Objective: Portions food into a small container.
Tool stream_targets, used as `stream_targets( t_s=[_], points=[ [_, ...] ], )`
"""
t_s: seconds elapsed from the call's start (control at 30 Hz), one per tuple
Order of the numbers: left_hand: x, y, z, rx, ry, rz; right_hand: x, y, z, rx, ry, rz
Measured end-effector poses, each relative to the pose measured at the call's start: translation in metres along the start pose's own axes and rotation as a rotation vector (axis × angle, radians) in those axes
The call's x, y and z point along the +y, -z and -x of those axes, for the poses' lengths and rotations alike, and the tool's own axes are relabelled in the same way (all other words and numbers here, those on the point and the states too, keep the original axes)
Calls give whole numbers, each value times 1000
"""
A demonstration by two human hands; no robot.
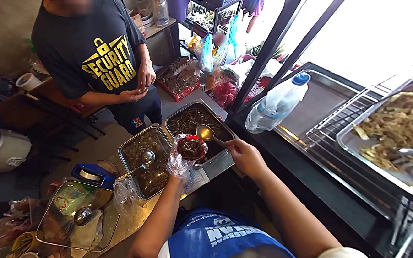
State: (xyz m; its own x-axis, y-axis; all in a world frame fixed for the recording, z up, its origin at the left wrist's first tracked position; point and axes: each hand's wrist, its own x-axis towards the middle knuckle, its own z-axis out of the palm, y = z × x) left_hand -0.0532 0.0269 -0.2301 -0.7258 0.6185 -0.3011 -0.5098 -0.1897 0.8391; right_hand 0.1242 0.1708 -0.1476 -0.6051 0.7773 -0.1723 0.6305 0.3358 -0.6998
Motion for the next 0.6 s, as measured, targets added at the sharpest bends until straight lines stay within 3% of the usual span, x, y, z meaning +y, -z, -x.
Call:
stream_targets(
  t_s=[0.27, 0.37, 0.47, 0.6],
  points=[
    [-13, 12, -7, -106, -102, -132, -6, -20, 13, 53, 251, 226],
    [-14, 11, -8, -95, -107, -89, -9, -15, 15, -8, 265, 229],
    [-15, 10, -7, -110, -45, -6, -2, -16, 9, 61, 305, 251],
    [-11, 2, -8, -53, -46, -175, -6, -15, 6, 18, 285, 298]
  ],
)
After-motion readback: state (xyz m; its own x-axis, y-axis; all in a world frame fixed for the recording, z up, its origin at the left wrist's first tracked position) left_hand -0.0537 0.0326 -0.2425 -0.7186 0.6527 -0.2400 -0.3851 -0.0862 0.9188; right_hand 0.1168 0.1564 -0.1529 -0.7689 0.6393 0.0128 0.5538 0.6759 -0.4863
